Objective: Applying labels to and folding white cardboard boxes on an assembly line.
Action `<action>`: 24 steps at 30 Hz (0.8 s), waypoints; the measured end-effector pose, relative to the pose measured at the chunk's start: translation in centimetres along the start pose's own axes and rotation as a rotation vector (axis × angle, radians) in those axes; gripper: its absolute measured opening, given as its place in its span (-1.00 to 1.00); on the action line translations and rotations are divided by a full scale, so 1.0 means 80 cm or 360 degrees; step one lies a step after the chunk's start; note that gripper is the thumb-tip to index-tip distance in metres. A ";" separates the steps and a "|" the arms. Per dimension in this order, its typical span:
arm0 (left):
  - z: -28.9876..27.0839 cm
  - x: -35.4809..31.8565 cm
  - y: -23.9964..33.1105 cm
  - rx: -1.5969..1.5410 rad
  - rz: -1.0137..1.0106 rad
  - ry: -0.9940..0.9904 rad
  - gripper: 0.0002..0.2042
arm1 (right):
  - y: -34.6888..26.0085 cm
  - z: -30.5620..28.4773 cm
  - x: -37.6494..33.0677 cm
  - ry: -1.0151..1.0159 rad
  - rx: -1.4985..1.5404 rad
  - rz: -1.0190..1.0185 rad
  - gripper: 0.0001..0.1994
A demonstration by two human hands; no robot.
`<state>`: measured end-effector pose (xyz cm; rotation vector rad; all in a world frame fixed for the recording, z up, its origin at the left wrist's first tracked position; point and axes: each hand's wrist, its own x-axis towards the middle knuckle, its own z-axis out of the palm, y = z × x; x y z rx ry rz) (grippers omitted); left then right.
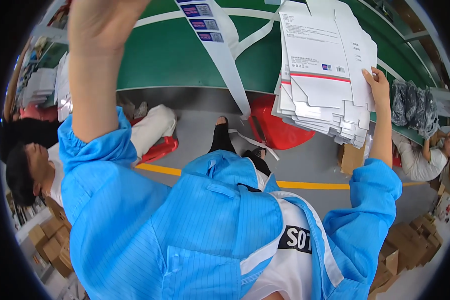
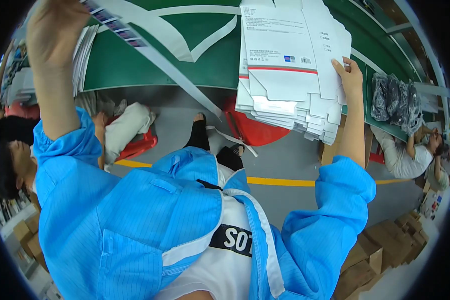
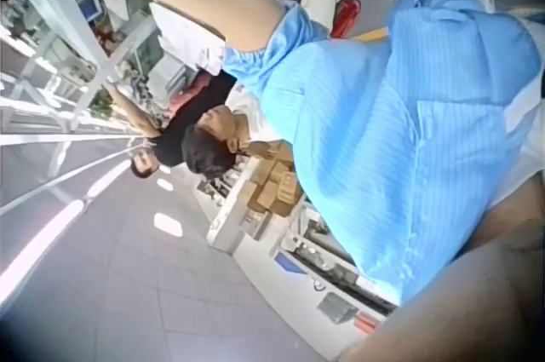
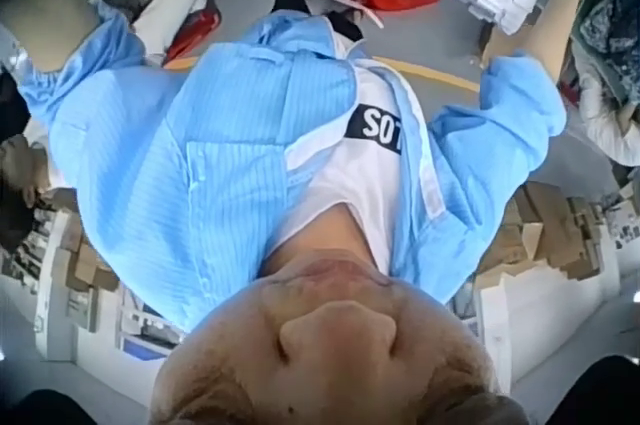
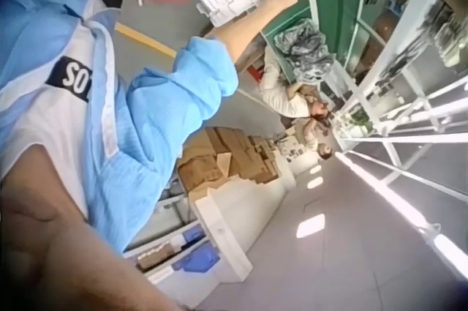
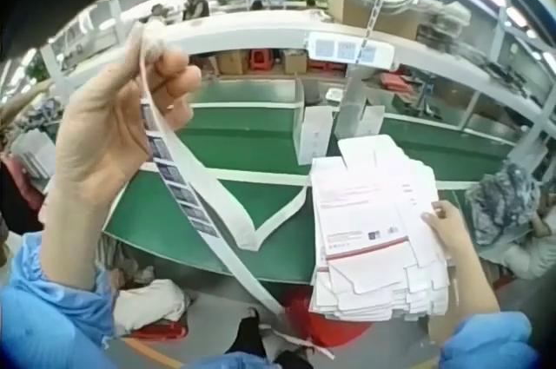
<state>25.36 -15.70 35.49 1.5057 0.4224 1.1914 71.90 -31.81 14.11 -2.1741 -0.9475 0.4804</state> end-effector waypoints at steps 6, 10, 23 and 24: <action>-0.197 0.024 -0.030 -0.0143 -0.0118 -0.0059 -0.73 | -0.001 -0.008 -0.007 0.0021 -0.0017 0.0110 -0.47; -0.251 0.023 -0.050 -0.0202 -0.0157 -0.0021 -0.73 | 0.001 -0.009 0.001 -0.0012 -0.0018 0.0147 -0.49; -0.309 -0.071 -0.049 -0.0221 -0.0159 0.0266 -0.73 | 0.012 -0.011 0.001 0.0054 -0.0101 0.0081 -0.52; -0.298 -0.085 -0.045 -0.0206 -0.0147 0.0309 -0.73 | 0.014 -0.016 0.004 0.0025 -0.0096 0.0047 -0.52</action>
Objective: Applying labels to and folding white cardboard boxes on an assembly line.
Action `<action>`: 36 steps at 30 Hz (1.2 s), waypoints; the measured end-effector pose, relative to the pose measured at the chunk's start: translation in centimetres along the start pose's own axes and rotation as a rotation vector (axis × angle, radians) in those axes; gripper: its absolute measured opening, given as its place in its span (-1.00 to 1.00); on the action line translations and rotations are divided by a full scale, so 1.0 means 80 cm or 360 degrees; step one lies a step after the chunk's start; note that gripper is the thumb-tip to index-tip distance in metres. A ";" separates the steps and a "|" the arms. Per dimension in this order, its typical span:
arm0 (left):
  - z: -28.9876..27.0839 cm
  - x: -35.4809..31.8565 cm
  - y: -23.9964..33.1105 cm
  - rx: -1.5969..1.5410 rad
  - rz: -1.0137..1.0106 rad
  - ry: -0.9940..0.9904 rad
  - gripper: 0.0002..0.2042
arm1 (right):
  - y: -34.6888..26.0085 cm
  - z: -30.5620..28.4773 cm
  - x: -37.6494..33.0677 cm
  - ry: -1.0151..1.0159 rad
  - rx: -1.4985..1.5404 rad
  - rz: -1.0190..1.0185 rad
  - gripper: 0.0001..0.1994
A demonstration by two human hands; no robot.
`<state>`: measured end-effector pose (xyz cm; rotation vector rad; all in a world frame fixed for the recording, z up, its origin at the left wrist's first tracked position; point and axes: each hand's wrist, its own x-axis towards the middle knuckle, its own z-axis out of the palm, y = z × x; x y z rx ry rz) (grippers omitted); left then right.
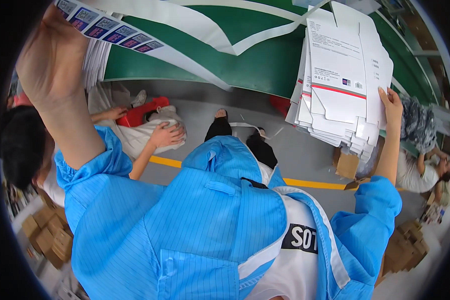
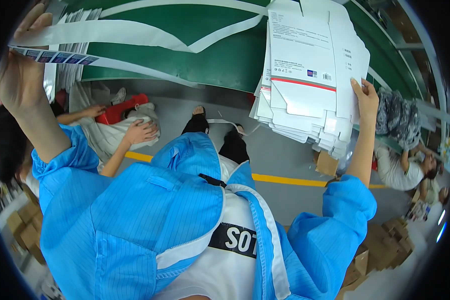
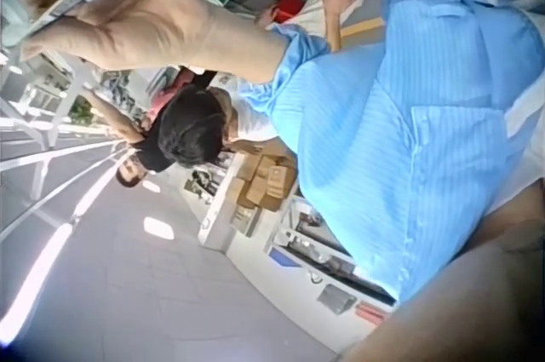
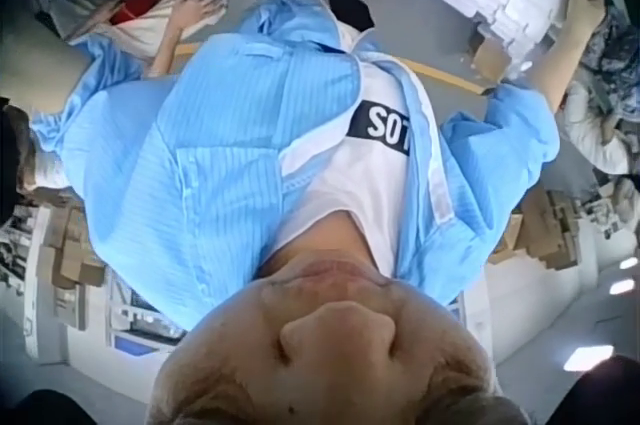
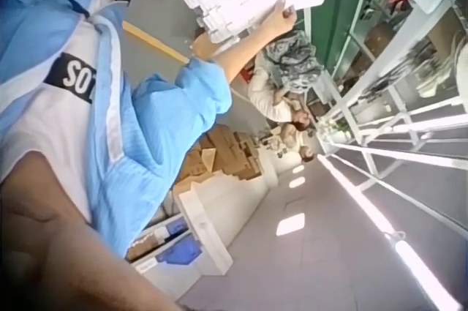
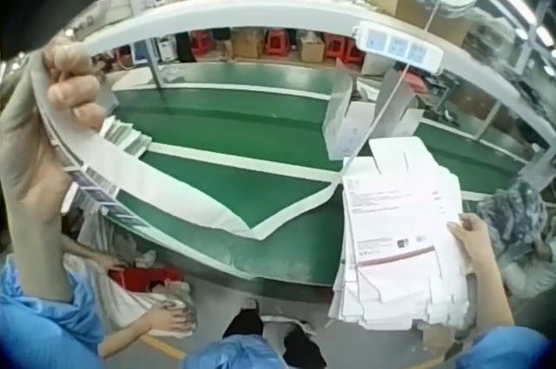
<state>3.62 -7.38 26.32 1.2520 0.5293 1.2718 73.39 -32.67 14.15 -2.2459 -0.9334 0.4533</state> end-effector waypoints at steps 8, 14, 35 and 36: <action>0.159 -0.163 -0.038 0.0140 0.0017 0.0413 -0.73 | -0.148 0.050 -0.238 -0.0574 0.0423 -0.1064 -0.93; 0.201 -0.216 -0.083 0.0186 -0.0162 0.0411 -0.83 | -0.036 0.211 -0.348 -0.1689 -0.0133 -0.0787 -0.87; 0.090 -0.613 -0.577 -0.0756 -0.0878 0.0623 -0.90 | 0.548 0.870 -0.285 -0.1810 -0.1311 -0.1117 -0.78; 0.081 -0.615 -0.583 -0.0790 -0.0941 0.0712 -0.90 | 0.567 0.881 -0.278 -0.1795 -0.1319 -0.1109 -0.78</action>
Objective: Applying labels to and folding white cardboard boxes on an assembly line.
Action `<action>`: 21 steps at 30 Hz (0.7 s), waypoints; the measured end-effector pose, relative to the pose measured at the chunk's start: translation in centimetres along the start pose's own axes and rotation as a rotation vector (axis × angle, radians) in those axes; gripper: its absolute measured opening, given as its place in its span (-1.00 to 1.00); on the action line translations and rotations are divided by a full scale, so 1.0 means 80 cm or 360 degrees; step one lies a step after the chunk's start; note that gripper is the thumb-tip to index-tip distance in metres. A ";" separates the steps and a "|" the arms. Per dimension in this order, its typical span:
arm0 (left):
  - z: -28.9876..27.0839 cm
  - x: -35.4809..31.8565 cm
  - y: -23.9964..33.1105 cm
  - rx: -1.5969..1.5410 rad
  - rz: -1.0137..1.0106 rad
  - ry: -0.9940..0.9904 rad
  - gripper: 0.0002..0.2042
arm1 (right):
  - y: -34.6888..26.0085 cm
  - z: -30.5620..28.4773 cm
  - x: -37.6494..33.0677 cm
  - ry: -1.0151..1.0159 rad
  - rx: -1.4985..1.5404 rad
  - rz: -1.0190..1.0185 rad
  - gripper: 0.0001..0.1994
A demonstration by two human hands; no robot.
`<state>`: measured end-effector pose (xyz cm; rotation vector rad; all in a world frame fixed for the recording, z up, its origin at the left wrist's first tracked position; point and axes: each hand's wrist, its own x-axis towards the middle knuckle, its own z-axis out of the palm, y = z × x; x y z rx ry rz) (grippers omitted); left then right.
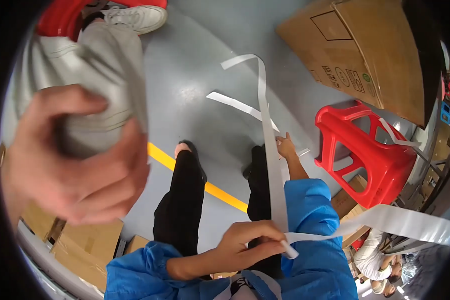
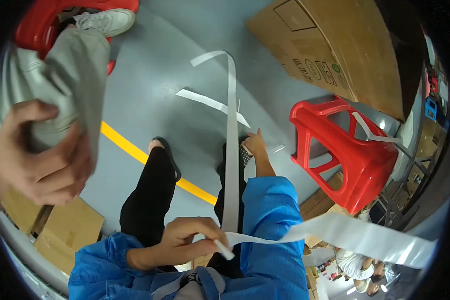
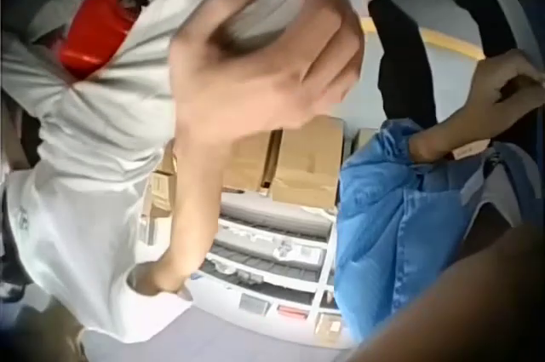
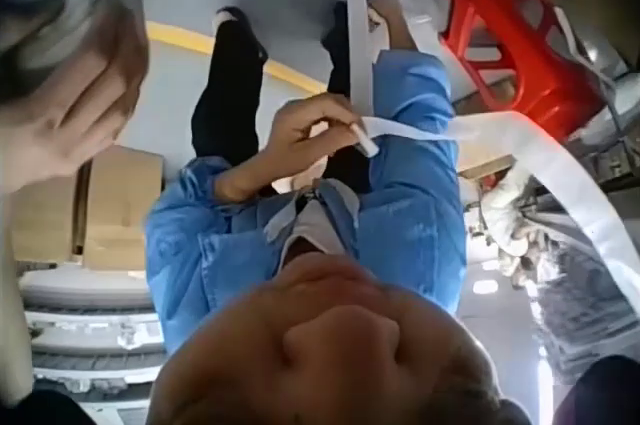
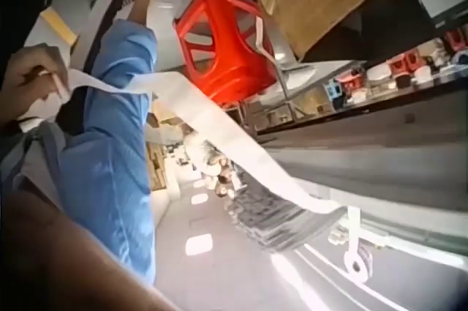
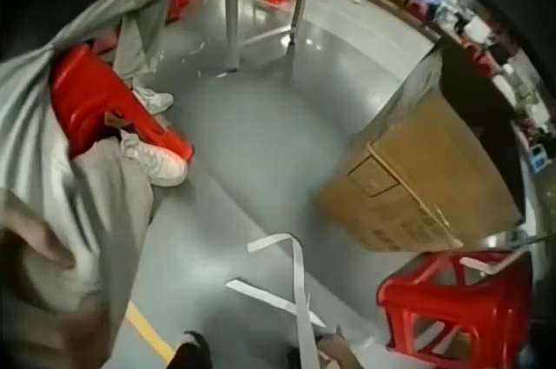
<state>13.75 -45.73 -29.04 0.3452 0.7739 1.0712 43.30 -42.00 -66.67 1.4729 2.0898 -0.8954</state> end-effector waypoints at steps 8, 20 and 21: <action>0.040 -0.002 0.032 -0.0086 -0.0168 -0.0013 -0.91 | -0.099 -0.188 -0.040 -0.0503 0.1023 0.0100 -0.77; 0.181 -0.021 0.107 -0.0023 0.0158 -0.0231 -0.90 | -0.053 -0.594 -0.051 0.1535 0.1263 -0.0498 -0.72; 0.188 -0.021 0.113 -0.0025 0.0182 -0.0261 -0.90 | -0.053 -0.602 -0.010 0.1587 0.1125 -0.0463 -0.72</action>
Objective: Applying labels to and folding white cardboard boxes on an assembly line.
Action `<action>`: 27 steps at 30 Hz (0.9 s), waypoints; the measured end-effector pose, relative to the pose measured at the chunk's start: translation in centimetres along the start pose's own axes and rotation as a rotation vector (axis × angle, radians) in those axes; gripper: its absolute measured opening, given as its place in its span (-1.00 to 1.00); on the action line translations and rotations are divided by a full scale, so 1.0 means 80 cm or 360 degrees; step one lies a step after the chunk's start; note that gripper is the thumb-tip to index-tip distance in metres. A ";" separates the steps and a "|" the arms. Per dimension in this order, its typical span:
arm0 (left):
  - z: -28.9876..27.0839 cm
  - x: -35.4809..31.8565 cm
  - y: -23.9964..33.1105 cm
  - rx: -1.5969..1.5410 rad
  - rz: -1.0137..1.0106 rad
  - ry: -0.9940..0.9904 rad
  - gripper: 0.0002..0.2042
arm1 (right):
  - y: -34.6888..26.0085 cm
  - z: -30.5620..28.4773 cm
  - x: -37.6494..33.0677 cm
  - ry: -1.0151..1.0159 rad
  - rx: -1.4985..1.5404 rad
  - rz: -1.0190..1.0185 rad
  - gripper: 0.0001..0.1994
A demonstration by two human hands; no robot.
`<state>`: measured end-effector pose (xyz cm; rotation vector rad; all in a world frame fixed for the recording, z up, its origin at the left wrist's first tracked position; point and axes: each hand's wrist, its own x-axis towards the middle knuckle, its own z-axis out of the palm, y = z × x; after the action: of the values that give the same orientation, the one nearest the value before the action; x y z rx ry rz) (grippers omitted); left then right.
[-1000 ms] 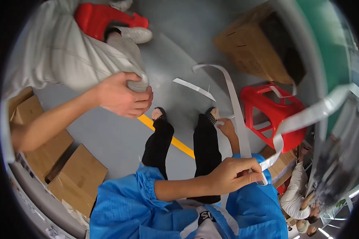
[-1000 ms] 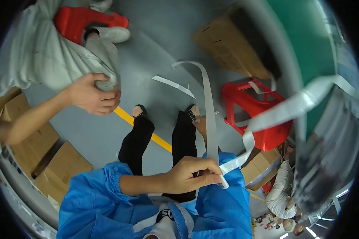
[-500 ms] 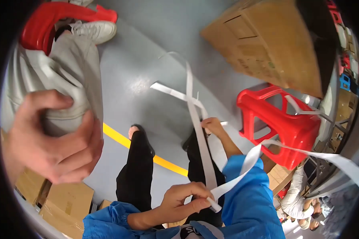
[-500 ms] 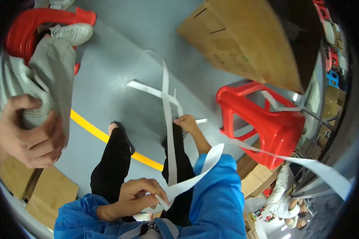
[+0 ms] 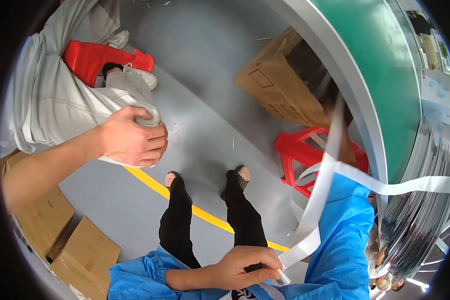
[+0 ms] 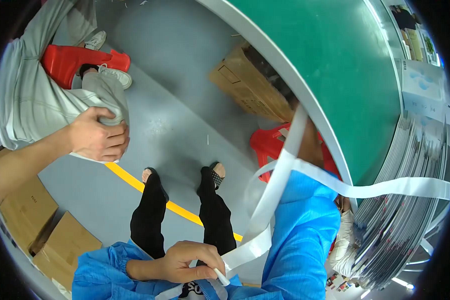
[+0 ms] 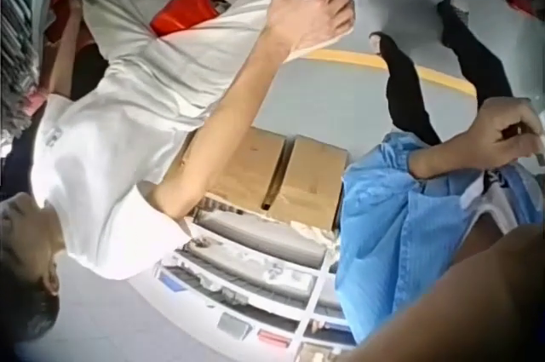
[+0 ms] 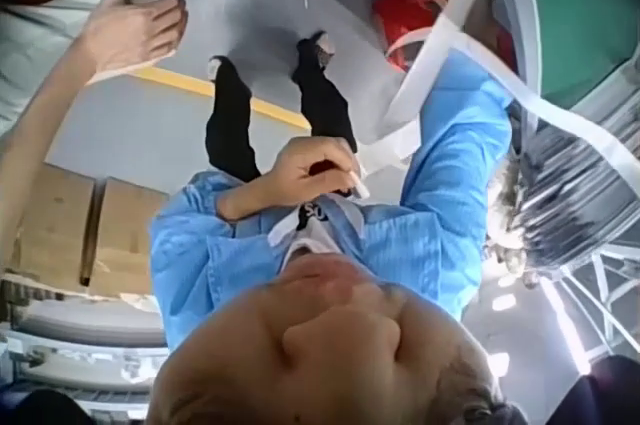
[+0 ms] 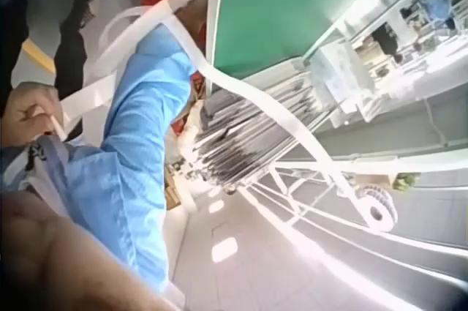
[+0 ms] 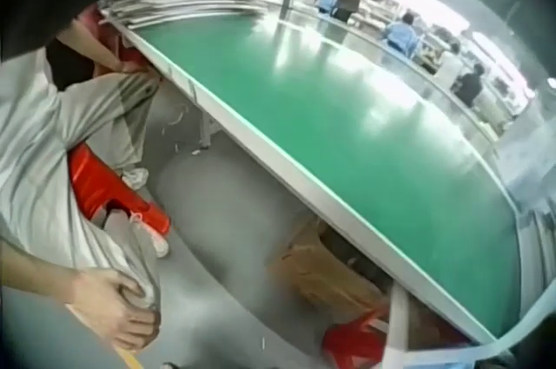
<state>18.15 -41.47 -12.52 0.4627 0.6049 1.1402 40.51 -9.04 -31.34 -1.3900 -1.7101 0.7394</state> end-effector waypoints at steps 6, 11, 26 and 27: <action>0.027 -0.022 0.067 0.0153 0.0011 -0.0203 -0.87 | 0.024 -0.060 -0.051 0.0179 -0.0826 -0.0245 -0.69; 0.083 -0.025 0.175 0.0139 0.0256 -0.0619 -0.89 | -0.063 -0.112 -0.182 0.0315 -0.0761 0.0478 -0.74; 0.312 -0.057 0.491 0.0293 0.1082 -0.0790 -0.89 | -0.560 -0.417 -0.306 0.0552 0.0239 0.0612 -0.86; 0.328 -0.041 0.485 0.0447 0.1095 -0.0759 -0.90 | -0.552 -0.447 -0.294 0.0751 0.0124 0.0570 -0.86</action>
<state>7.42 -31.71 32.14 1.2087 0.1752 1.5238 50.65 -43.49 18.60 -1.6794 -1.0730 0.5965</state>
